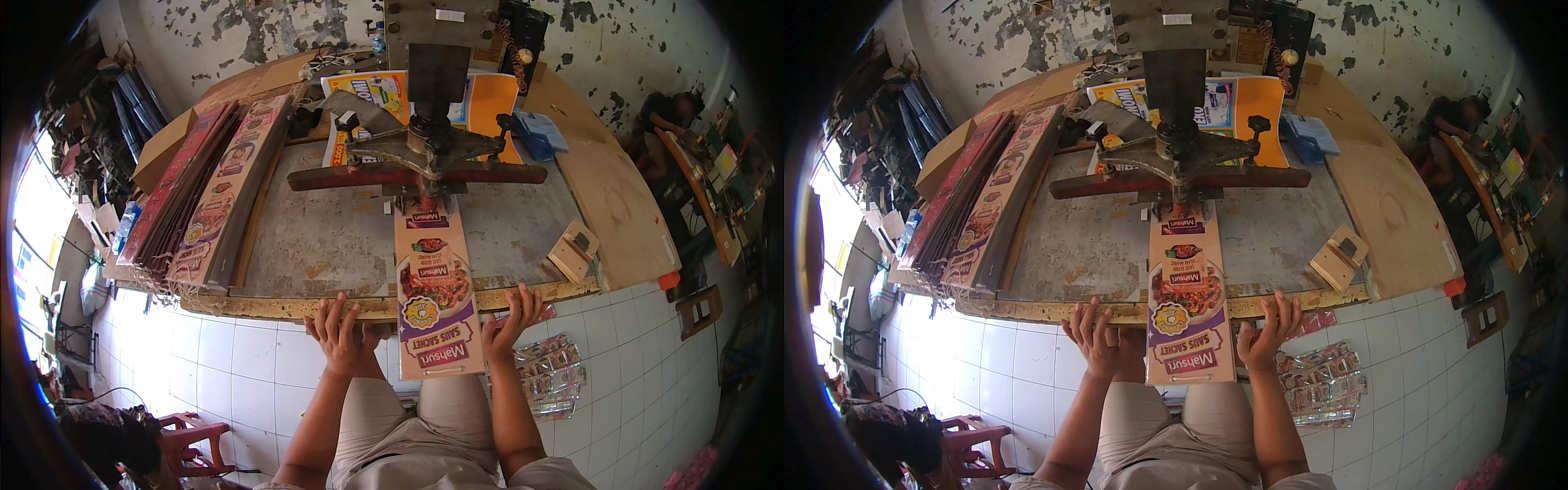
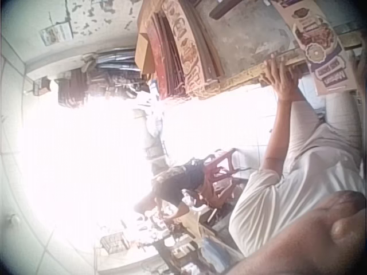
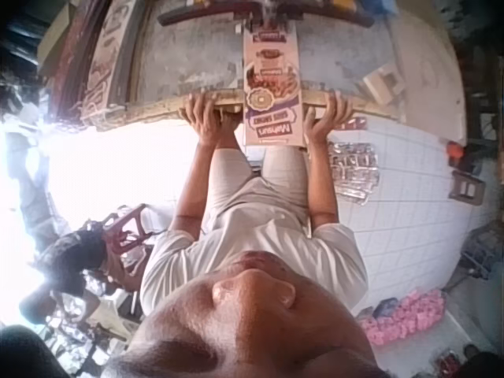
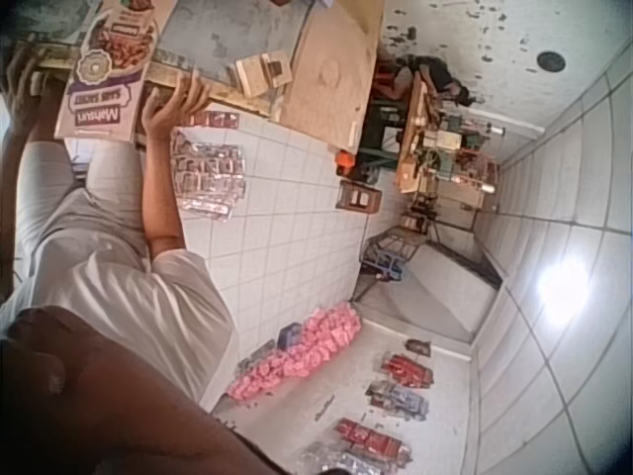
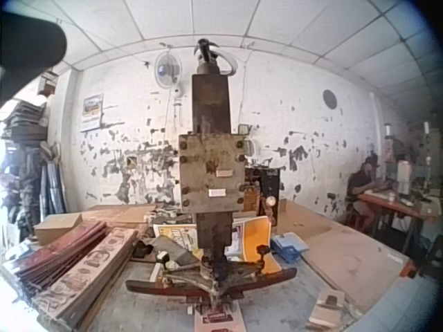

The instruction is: The person aligns a strip of food sachets on a manual press, places a wooden block on the material, and pulls the press handle down to seal or cut the strip.

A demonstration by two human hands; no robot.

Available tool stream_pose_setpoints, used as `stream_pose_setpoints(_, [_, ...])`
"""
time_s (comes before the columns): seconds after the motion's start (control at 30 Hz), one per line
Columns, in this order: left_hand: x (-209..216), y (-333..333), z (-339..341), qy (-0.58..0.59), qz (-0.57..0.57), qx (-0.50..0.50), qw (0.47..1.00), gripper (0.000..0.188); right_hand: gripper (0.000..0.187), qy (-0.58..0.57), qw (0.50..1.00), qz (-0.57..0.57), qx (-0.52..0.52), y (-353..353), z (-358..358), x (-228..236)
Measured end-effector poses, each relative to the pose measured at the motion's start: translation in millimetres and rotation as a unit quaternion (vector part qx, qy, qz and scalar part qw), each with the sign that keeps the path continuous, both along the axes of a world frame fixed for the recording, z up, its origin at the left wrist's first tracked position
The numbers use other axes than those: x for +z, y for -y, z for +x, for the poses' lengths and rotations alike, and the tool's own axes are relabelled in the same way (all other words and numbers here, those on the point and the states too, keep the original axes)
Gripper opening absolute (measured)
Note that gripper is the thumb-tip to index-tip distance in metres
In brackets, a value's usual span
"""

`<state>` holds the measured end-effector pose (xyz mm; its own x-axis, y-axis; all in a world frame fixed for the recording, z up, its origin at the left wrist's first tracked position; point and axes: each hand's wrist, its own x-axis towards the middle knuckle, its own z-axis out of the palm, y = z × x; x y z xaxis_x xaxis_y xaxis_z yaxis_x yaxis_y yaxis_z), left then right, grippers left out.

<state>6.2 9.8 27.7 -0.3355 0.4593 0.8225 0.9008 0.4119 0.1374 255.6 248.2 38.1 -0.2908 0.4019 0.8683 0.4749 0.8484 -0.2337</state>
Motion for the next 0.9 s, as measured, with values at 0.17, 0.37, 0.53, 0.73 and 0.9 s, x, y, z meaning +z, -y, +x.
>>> stream_pose_setpoints(0.17, [0.1,0.9,-0.1,0.004,-0.004,0.001,1.000,0.050,0.056,0.001,1.000,-0.003,0.000,0.2,0.3,0.2])
stream_pose_setpoints(0.37, [4.3,-1.2,2.3,0.008,0.005,-0.004,1.000,0.048,0.056,-0.002,1.000,-0.004,0.000,0.7,-0.5,1.5])
stream_pose_setpoints(0.53, [5.4,-1.8,1.6,-0.001,0.005,0.001,1.000,0.046,0.056,-0.008,1.000,-0.005,0.005,-0.3,-1.0,1.2])
stream_pose_setpoints(0.73, [4.8,-0.8,1.9,0.007,0.001,-0.003,1.000,0.046,0.056,-0.009,1.000,-0.002,0.002,-0.3,-0.7,0.6])
stream_pose_setpoints(0.9, [3.9,-1.8,1.4,0.005,0.008,-0.003,1.000,0.047,0.056,-0.011,1.000,-0.004,0.010,0.3,-1.2,2.6])
